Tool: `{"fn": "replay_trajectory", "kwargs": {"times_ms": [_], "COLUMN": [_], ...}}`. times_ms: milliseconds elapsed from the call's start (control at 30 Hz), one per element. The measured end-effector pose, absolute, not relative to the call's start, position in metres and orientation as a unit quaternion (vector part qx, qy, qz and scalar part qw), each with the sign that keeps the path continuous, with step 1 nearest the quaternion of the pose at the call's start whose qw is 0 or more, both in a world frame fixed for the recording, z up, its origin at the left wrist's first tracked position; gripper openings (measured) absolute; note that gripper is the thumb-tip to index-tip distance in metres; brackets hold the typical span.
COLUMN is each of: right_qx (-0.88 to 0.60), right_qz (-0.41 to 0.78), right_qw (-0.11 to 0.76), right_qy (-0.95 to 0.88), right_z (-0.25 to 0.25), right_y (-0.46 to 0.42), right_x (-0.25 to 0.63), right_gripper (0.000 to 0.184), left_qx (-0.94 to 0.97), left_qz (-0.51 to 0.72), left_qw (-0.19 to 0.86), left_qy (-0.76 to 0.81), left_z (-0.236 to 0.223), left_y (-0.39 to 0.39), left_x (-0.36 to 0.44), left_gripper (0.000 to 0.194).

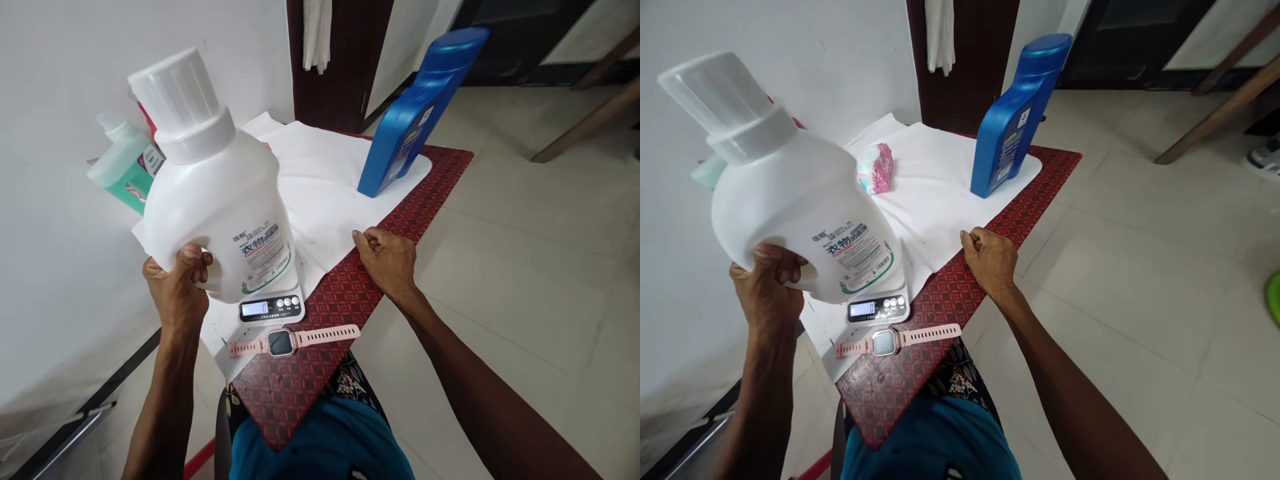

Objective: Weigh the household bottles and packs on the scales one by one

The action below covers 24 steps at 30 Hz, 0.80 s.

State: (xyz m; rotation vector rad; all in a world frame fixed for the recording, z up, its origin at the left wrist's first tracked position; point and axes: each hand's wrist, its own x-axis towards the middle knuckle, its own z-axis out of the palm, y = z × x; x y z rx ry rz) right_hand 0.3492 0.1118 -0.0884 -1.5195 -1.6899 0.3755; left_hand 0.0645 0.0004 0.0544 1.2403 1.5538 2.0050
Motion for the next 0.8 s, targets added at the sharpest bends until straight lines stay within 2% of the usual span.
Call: {"fn": "replay_trajectory", "kwargs": {"times_ms": [200, 300, 433, 567, 700, 800], "right_qx": [-0.6, -0.594, -0.55, -0.439, -0.311, -0.314], "right_qz": [0.157, 0.214, 0.28, 0.27, 0.21, 0.153], "right_qw": [0.41, 0.4, 0.415, 0.397, 0.367, 0.348], "right_qy": [-0.668, -0.664, -0.668, -0.759, -0.851, -0.87], "right_z": [-0.088, -0.08, -0.053, -0.032, -0.043, -0.059], "right_y": [0.112, 0.111, 0.088, 0.033, -0.024, -0.049], "right_x": [0.348, 0.353, 0.358, 0.345, 0.317, 0.3], "right_gripper": [0.047, 0.045, 0.041, 0.032, 0.017, 0.028], "left_qx": [0.453, 0.469, 0.517, 0.486, 0.445, 0.486], "left_qz": [0.688, 0.669, 0.625, 0.663, 0.705, 0.679], "left_qw": [0.15, 0.18, 0.166, 0.157, 0.147, 0.134], "left_qy": [0.546, 0.548, 0.561, 0.547, 0.532, 0.533], "left_z": [0.051, 0.052, 0.052, 0.054, 0.054, 0.052], "left_y": [0.005, -0.002, -0.014, -0.018, -0.019, -0.022], "left_x": [0.069, 0.063, 0.048, 0.035, 0.028, 0.031], "left_gripper": [0.066, 0.06, 0.047, 0.055, 0.063, 0.064]}}
